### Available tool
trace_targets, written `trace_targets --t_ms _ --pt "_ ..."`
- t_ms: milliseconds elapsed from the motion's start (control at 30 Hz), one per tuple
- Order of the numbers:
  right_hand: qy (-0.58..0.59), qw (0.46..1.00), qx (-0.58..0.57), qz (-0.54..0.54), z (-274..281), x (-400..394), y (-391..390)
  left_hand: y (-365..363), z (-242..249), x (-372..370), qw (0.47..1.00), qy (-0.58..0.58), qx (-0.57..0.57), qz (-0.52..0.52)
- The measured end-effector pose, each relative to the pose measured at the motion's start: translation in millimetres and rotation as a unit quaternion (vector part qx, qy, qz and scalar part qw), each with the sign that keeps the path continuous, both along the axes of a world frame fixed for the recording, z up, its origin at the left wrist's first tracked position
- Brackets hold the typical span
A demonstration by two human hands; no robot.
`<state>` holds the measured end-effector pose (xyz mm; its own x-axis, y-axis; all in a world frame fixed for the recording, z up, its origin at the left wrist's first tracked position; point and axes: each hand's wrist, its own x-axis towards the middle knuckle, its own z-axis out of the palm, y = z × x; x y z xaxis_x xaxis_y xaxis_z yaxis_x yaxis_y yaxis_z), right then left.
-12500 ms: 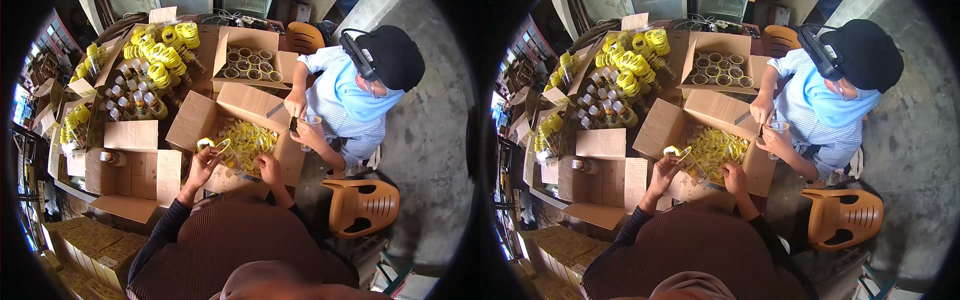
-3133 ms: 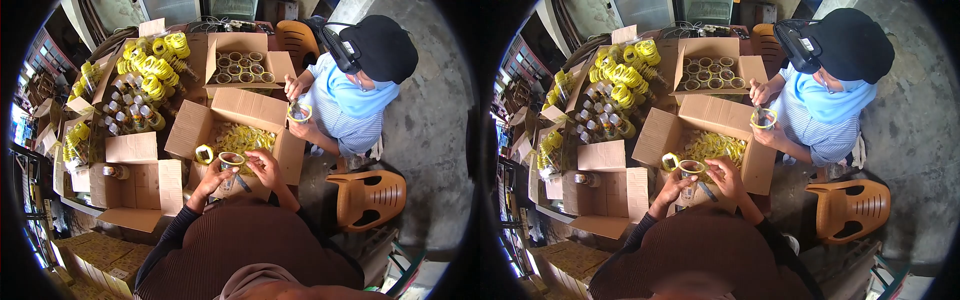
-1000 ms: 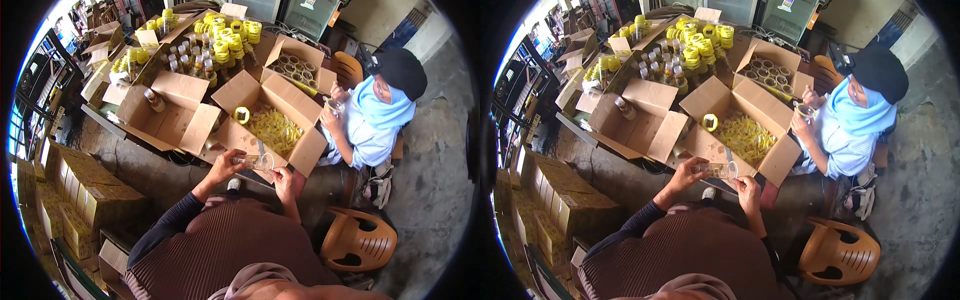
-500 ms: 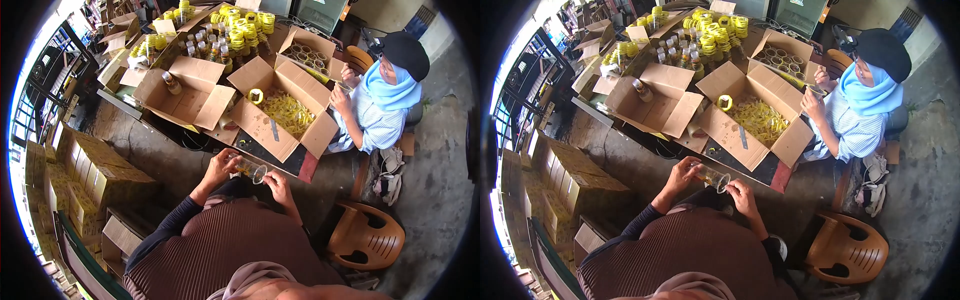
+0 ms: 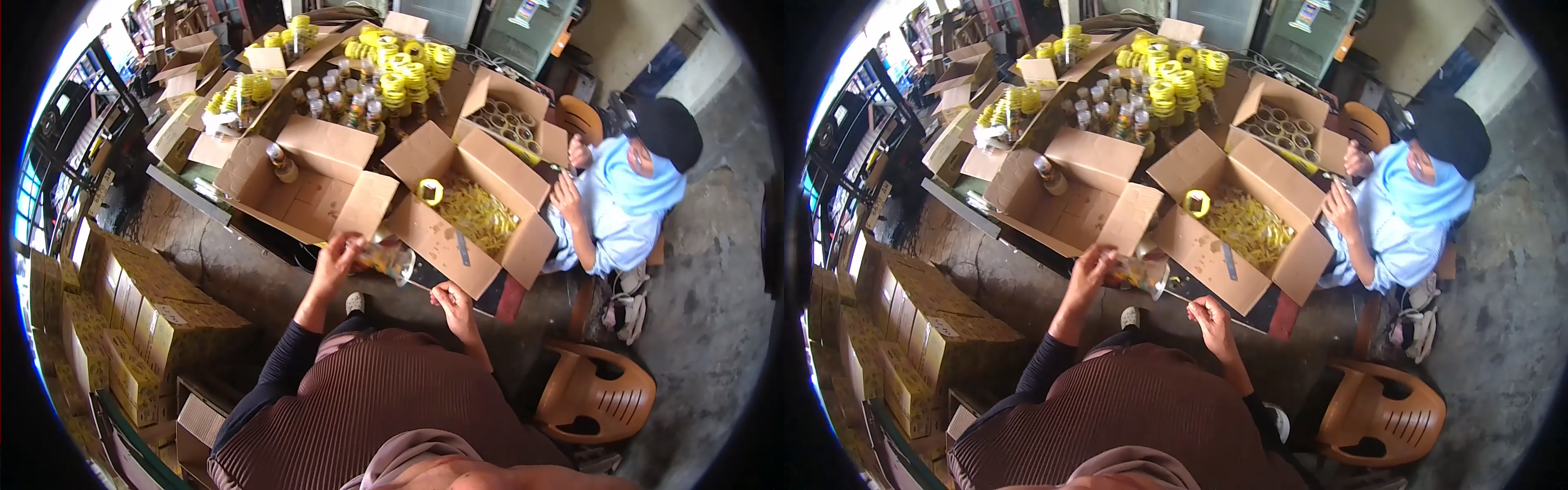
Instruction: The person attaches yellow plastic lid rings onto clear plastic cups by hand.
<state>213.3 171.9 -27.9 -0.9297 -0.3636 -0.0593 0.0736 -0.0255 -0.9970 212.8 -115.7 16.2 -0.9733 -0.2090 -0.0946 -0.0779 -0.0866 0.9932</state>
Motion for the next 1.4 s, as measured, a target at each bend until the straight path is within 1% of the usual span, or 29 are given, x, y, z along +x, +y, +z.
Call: trace_targets --t_ms 67,100,133,167,200,233,267,333,400,467,533,567,600,667,700,733,800,867,900,967,1067,1133,1167,1200,1267,1300,1333,1367,1400 --pt "0.090 0.991 0.100 0.001 -11 -15 -21 -56 1 -20 0.994 0.069 -0.063 0.055" --pt "0.088 0.991 0.098 0.009 -10 -22 -34 -80 6 -28 0.989 0.086 -0.064 0.104" --pt "0.116 0.987 0.109 -0.004 -8 -27 -48 -112 4 -37 0.980 0.103 -0.098 0.136" --pt "0.143 0.982 0.120 -0.021 -7 -32 -60 -145 1 -46 0.942 0.124 -0.246 0.192" --pt "0.143 0.982 0.119 -0.021 -7 -37 -71 -171 3 -53 0.927 0.089 -0.275 0.240" --pt "0.151 0.979 0.139 -0.015 -6 -43 -79 -194 7 -64 0.895 0.068 -0.325 0.298" --pt "0.159 0.974 0.160 -0.011 -5 -49 -87 -214 12 -72 0.876 0.054 -0.358 0.320" --pt "0.151 0.972 0.181 -0.012 -5 -58 -99 -248 20 -89 0.857 0.037 -0.403 0.320" --pt "0.195 0.953 0.233 0.008 -7 -62 -108 -282 12 -116 0.851 0.032 -0.418 0.316" --pt "0.180 0.953 0.242 0.001 -11 -60 -113 -309 0 -143 0.846 0.029 -0.433 0.310" --pt "0.163 0.950 0.265 0.004 -14 -61 -115 -329 -12 -171 0.837 0.071 -0.464 0.281" --pt "0.155 0.948 0.278 0.007 -15 -61 -114 -335 -20 -184 0.828 0.070 -0.482 0.277" --pt "0.150 0.948 0.280 0.000 -16 -61 -114 -337 -24 -192 0.831 0.071 -0.482 0.268" --pt "0.136 0.940 0.314 0.006 -15 -60 -113 -337 -31 -207 0.804 0.043 -0.554 0.212" --pt "0.131 0.940 0.316 0.000 -13 -60 -112 -343 -49 -217 0.795 0.060 -0.566 0.208" --pt "0.130 0.935 0.329 -0.007 -11 -59 -113 -339 -57 -223 0.797 0.062 -0.566 0.200" --pt "0.123 0.932 0.340 -0.021 -11 -59 -113 -334 -73 -228 0.802 0.010 -0.572 0.169" --pt "0.106 0.931 0.348 -0.029 -14 -59 -113 -343 -105 -235 0.826 -0.031 -0.553 0.106" --pt "0.100 0.932 0.346 -0.035 -14 -60 -114 -346 -127 -237 0.819 -0.007 -0.563 0.111" --pt "0.101 0.929 0.354 -0.038 -14 -60 -114 -350 -139 -241 0.811 0.018 -0.575 0.108" --pt "0.095 0.929 0.354 -0.040 -20 -61 -112 -352 -142 -246 0.828 0.010 -0.553 0.091" --pt "0.089 0.931 0.351 -0.052 -22 -60 -110 -349 -139 -248 0.805 0.000 -0.585 0.099" --pt "0.087 0.931 0.348 -0.060 -23 -60 -110 -348 -137 -246 0.806 -0.026 -0.583 0.095" --pt "0.086 0.931 0.347 -0.069 -22 -61 -109 -344 -131 -242 0.806 -0.019 -0.585 0.090" --pt "0.042 0.929 0.362 -0.069 -18 -60 -107 -335 -118 -235 0.751 -0.036 -0.653 0.092" --pt "0.039 0.928 0.362 -0.077 -23 -58 -104 -323 -108 -233 0.744 -0.076 -0.653 0.120" --pt "0.042 0.931 0.353 -0.077 -30 -57 -100 -314 -98 -232 0.729 -0.089 -0.667 0.127" --pt "0.046 0.935 0.344 -0.077 -35 -55 -95 -320 -106 -238 0.718 -0.050 -0.681 0.136" --pt "0.045 0.934 0.344 -0.082 -32 -54 -91 -316 -99 -242 0.706 -0.010 -0.693 0.146"
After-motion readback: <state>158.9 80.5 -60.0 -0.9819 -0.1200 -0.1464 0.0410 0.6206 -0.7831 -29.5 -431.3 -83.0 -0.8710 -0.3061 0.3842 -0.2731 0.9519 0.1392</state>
